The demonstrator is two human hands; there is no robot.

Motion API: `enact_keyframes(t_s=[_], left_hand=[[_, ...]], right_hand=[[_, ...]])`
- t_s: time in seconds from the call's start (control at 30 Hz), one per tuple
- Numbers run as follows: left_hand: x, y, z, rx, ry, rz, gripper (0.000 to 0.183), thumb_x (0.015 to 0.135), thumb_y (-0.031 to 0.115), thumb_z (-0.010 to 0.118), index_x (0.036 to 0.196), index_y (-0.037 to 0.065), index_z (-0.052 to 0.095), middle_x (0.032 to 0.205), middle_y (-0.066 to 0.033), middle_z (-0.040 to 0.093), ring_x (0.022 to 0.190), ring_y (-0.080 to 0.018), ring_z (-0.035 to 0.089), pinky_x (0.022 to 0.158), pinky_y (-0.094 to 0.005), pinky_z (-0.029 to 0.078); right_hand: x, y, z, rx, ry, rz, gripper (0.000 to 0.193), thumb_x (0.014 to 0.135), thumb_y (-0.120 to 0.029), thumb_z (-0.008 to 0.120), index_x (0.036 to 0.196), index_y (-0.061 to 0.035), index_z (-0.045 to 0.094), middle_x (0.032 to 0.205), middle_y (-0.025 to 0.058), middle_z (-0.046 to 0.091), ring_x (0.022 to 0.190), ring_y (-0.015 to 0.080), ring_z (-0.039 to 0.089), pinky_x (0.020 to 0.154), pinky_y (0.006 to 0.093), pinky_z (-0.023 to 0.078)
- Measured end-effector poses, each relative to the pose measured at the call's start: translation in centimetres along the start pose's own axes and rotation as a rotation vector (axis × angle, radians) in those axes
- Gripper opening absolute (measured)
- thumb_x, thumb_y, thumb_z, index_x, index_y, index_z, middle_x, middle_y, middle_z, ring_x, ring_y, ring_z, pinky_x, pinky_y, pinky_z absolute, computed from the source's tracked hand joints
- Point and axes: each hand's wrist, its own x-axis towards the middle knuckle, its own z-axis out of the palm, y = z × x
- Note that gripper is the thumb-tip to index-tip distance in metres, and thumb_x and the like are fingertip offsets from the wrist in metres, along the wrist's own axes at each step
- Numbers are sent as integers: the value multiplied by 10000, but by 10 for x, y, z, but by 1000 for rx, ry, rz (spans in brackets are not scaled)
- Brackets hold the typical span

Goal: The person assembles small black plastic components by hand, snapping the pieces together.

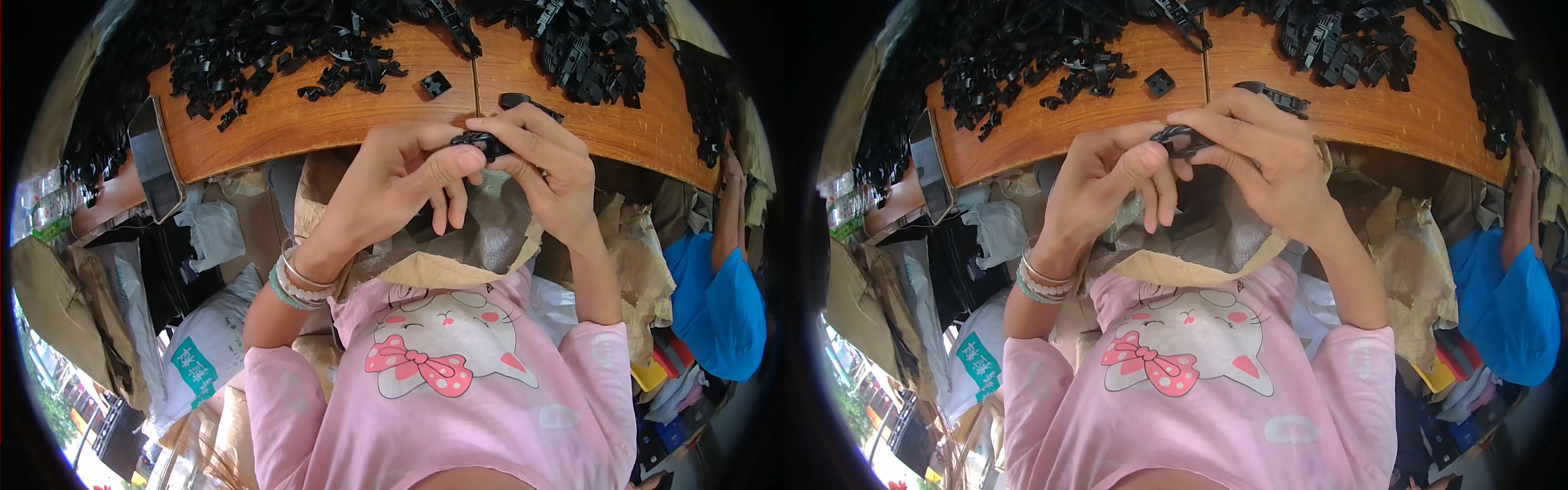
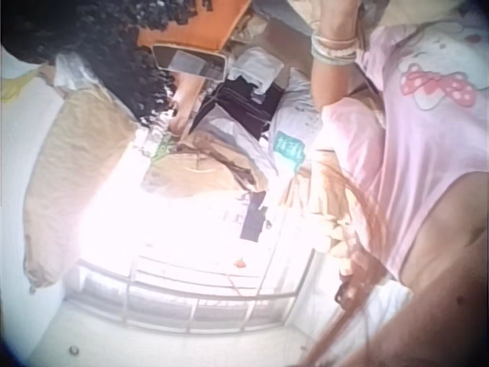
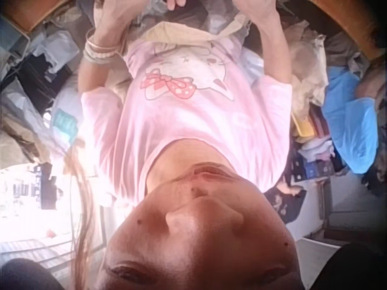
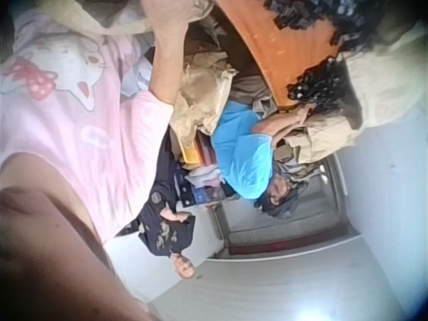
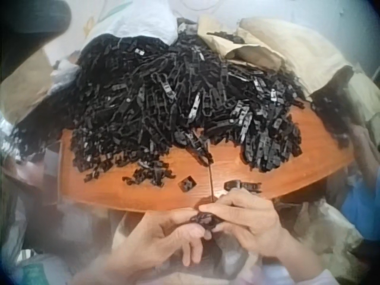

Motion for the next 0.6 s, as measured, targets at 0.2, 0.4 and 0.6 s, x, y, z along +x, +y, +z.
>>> enact_keyframes(t_s=[0.2,0.4,0.6], left_hand=[[-2,-2,9,-32,61,-2,281,915,201,593,875,-75,623,618,-45,577,500,-107,582,443,-221,442],[0,-10,18,17,227,-103,242,892,175,623,875,-67,624,656,-49,603,516,-98,569,467,-236,436],[22,-17,-32,997,851,404,205,780,143,712,874,-9,612,696,-95,586,575,-217,563,516,-313,432]], right_hand=[[-1,-6,-8,-201,-39,-136,350,698,-30,675,1047,-42,650,867,85,591,739,233,545,659,330,391],[4,-3,-8,-279,-98,-143,318,715,-59,668,1032,-54,652,846,76,580,768,245,553,691,343,393],[32,50,-34,-649,-1,-65,248,768,-114,673,1008,-58,654,880,75,588,852,252,554,762,368,390]])
